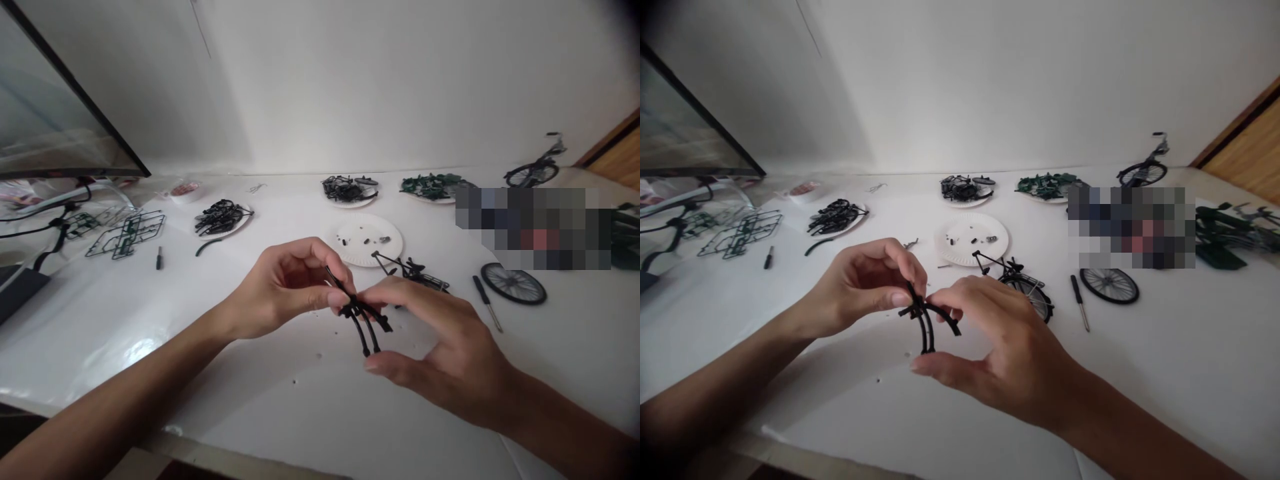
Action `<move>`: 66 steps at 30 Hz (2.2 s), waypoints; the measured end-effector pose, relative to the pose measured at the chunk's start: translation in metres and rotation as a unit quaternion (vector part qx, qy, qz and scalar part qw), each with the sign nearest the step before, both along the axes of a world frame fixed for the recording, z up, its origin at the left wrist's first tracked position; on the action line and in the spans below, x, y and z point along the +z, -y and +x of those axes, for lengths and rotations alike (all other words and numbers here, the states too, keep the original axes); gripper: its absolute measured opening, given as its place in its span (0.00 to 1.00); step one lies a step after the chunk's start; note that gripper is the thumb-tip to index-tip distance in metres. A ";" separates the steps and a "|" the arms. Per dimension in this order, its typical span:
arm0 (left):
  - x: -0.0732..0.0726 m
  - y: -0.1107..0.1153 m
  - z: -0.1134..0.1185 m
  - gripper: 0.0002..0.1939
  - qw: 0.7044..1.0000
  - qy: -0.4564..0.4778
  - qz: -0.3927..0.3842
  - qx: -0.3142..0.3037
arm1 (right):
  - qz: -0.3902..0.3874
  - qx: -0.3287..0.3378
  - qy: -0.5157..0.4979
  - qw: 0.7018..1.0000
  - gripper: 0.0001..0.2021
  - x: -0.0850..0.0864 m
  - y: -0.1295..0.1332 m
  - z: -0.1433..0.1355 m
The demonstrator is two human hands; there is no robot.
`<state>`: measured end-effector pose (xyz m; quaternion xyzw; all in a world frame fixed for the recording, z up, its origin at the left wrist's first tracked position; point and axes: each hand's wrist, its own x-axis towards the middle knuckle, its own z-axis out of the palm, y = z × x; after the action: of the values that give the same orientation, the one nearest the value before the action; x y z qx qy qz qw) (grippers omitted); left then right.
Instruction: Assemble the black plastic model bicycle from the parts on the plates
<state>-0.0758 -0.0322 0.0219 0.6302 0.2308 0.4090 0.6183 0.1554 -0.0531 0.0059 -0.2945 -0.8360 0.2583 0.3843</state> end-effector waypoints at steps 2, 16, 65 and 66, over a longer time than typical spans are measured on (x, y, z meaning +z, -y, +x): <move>-0.001 0.000 0.000 0.07 1.000 -0.007 -0.006 -0.007 | 0.027 0.011 -0.004 1.000 0.19 0.000 0.000 0.001; -0.007 0.013 0.015 0.09 0.959 -0.013 0.215 0.183 | 0.105 -0.131 0.043 0.985 0.11 0.006 0.006 -0.008; -0.017 -0.010 -0.004 0.11 0.649 -0.570 0.503 0.027 | -0.479 -0.036 0.016 0.877 0.19 0.012 -0.006 0.003; -0.016 -0.009 -0.004 0.11 0.652 -0.573 0.495 0.027 | -0.476 -0.040 0.024 0.878 0.20 0.012 -0.006 0.003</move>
<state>-0.0801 -0.0235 0.0060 0.9457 0.3189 0.0368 -0.0519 0.1587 -0.0473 0.0182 -0.4811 -0.6087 0.6022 0.1881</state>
